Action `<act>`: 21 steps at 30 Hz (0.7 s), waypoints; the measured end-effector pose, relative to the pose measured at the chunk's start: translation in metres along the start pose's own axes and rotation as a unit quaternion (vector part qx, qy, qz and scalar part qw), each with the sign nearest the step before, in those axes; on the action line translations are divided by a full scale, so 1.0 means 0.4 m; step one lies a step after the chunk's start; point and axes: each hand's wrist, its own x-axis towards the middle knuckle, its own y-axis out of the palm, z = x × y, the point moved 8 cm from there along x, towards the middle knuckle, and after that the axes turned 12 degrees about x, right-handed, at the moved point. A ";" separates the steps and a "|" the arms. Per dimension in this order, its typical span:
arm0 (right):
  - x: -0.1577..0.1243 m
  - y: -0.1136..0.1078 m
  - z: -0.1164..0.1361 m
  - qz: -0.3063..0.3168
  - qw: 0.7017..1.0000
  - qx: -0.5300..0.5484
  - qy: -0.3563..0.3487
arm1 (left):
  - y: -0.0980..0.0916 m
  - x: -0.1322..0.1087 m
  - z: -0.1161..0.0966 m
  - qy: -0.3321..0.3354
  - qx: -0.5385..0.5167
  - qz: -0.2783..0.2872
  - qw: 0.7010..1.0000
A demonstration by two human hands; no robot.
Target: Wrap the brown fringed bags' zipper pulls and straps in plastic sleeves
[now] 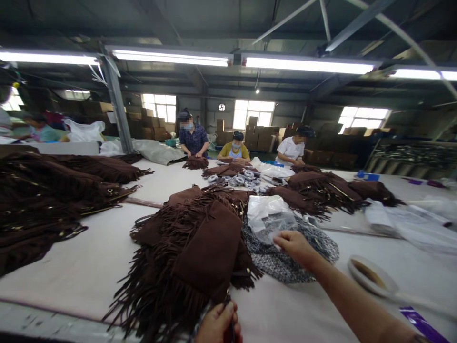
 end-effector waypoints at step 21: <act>-0.273 0.028 -0.081 -0.122 0.992 0.002 -0.010 | 0.050 -0.049 -0.007 -0.048 0.018 0.042 0.998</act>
